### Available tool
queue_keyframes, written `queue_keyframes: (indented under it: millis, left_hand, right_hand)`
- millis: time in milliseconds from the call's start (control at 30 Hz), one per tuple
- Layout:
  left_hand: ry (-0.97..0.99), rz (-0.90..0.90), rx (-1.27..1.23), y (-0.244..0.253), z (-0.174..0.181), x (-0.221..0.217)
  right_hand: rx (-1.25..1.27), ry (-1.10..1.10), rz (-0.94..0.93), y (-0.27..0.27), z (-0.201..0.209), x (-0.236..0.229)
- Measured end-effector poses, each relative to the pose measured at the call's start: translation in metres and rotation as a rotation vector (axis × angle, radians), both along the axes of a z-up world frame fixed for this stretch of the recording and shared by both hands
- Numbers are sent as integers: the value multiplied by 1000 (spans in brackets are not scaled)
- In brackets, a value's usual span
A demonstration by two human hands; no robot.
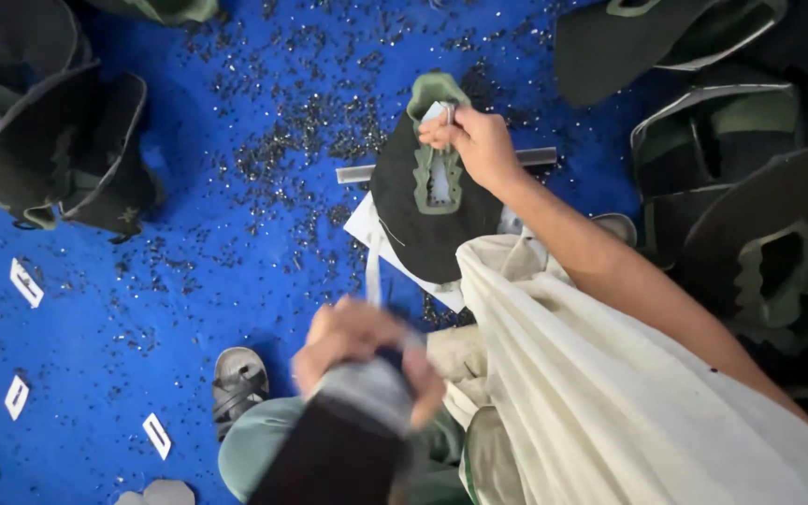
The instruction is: The person punches eyelet holes into shoe upper components using a manual punch and a mallet.
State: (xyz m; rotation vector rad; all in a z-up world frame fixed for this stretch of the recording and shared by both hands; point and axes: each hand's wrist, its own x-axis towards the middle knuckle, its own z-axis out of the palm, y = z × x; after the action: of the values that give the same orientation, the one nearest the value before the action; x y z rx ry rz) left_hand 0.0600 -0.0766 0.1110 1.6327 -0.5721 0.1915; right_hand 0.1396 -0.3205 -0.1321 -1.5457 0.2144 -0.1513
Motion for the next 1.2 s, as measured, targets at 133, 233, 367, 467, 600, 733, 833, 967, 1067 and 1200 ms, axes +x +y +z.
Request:
queue_keyframes:
  millis: [133,233,367,467,600,733,833,967,1067,1200]
  left_hand:
    - [276,85,357,-14,-109,-10]
    - [499,162,585,-9,-117,-25]
    - [570,258,512,6,-72,-34]
    - [339,285,409,12,-27,-26]
    - [122,146,355,16,31,-11]
    - [626,-121,-162,9,-46,0]
    - [359,159,417,-24,-119,4]
    - [585,248,665,6,-113,-30]
    - [619,313,502,31,-78,-47]
    - [513,313,333,48,-48,-63]
  right_hand:
    - [-372,-240,19,8,14,-13]
    - [-200,-222,-27,-4,2,-2]
    - [375,16,-122,-18,11,22]
    - [363,54,-107,-21,4,29]
    - [10,-67,-128,1,-2,13]
    - [-372,-244,-127,4,31,2]
    - [-600,-283,-72,2,19,-1]
    - [132,-157,-186,-25,-13,8]
    - [454,-91,-172,-18,31,12]
    - [300,97,181,35,28,-6]
